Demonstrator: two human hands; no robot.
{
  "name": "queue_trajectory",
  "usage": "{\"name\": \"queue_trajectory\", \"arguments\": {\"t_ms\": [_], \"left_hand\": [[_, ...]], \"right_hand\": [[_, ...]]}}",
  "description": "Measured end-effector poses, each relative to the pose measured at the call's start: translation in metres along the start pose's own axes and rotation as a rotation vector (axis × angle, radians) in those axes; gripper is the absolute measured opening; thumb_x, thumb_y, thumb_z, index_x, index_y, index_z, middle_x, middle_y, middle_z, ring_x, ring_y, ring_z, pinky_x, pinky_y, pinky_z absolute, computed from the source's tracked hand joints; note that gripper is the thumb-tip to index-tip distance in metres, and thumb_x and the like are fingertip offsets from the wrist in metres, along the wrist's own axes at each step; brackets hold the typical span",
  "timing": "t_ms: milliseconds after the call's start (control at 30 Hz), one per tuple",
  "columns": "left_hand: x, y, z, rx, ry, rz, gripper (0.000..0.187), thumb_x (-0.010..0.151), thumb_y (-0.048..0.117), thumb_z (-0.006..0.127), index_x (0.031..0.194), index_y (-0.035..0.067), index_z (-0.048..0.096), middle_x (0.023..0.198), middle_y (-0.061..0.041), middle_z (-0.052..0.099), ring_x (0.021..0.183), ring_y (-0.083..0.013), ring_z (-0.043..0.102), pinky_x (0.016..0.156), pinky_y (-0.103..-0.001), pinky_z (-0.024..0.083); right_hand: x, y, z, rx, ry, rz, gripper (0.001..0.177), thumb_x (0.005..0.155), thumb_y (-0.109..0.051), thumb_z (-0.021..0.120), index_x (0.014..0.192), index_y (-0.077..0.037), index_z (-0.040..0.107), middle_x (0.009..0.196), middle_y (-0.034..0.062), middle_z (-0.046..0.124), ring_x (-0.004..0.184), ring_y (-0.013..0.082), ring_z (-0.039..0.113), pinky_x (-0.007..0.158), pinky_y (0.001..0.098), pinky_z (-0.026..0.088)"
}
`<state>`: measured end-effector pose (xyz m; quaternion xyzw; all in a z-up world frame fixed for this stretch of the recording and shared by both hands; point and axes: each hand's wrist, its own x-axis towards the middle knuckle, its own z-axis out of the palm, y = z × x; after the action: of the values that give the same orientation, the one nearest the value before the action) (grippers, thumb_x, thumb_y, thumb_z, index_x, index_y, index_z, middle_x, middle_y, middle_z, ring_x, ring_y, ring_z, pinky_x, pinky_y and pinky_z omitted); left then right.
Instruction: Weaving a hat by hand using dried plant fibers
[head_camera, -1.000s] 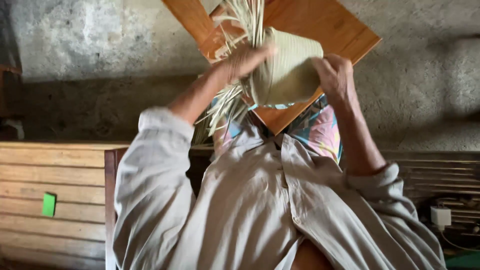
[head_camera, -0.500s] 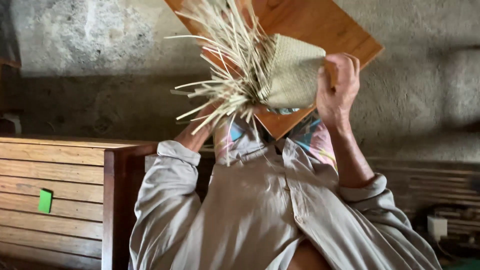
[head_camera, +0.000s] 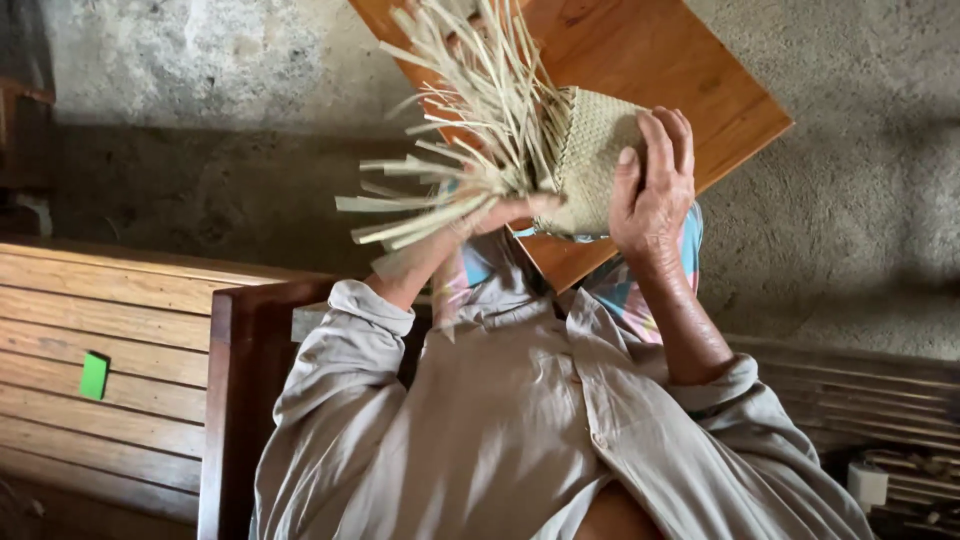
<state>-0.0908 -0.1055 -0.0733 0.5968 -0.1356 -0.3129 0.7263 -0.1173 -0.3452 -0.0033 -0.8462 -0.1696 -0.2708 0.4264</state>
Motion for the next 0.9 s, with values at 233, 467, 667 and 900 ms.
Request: {"name": "queue_trajectory", "arguments": {"t_ms": [233, 467, 667, 900], "left_hand": [[0.015, -0.024, -0.01, -0.07, 0.047, 0.017, 0.075, 0.091, 0.034, 0.083, 0.15, 0.0, 0.05, 0.155, -0.017, 0.046, 0.146, -0.0365, 0.04, 0.126, -0.052, 0.029], [0.038, 0.034, 0.002, 0.3, 0.374, -0.048, 0.085, 0.067, 0.04, 0.1, 0.135, 0.005, 0.061, 0.137, -0.018, 0.062, 0.13, -0.0371, 0.057, 0.118, -0.058, 0.036], [0.067, 0.089, 0.004, 0.308, 0.374, -0.302, 0.08, 0.061, 0.056, 0.092, 0.121, 0.006, 0.071, 0.117, -0.018, 0.074, 0.114, -0.0404, 0.07, 0.108, -0.059, 0.047], [0.086, 0.124, -0.006, 0.335, 0.03, -0.59, 0.067, 0.07, 0.061, 0.059, 0.123, 0.02, 0.068, 0.135, -0.009, 0.067, 0.123, -0.025, 0.061, 0.103, -0.041, 0.047]], "right_hand": [[0.001, -0.002, -0.002, -0.014, -0.01, 0.043, 0.037, 0.109, -0.015, 0.047, 0.136, 0.008, 0.056, 0.134, 0.0289, 0.052, 0.133, 0.0552, 0.046, 0.111, 0.0636, 0.039], [0.0, -0.001, -0.001, -0.051, -0.006, 0.07, 0.036, 0.106, -0.012, 0.051, 0.135, 0.007, 0.058, 0.134, 0.027, 0.054, 0.133, 0.0539, 0.047, 0.111, 0.0619, 0.04], [-0.002, 0.0, -0.001, -0.037, -0.002, 0.075, 0.036, 0.104, -0.01, 0.053, 0.136, 0.007, 0.058, 0.134, 0.0271, 0.053, 0.134, 0.0536, 0.045, 0.113, 0.0607, 0.038], [-0.006, 0.011, -0.01, 0.092, 0.102, 0.108, 0.038, 0.107, -0.029, 0.056, 0.136, -0.005, 0.054, 0.138, 0.02, 0.046, 0.132, 0.0393, 0.048, 0.107, 0.0605, 0.047]]}}
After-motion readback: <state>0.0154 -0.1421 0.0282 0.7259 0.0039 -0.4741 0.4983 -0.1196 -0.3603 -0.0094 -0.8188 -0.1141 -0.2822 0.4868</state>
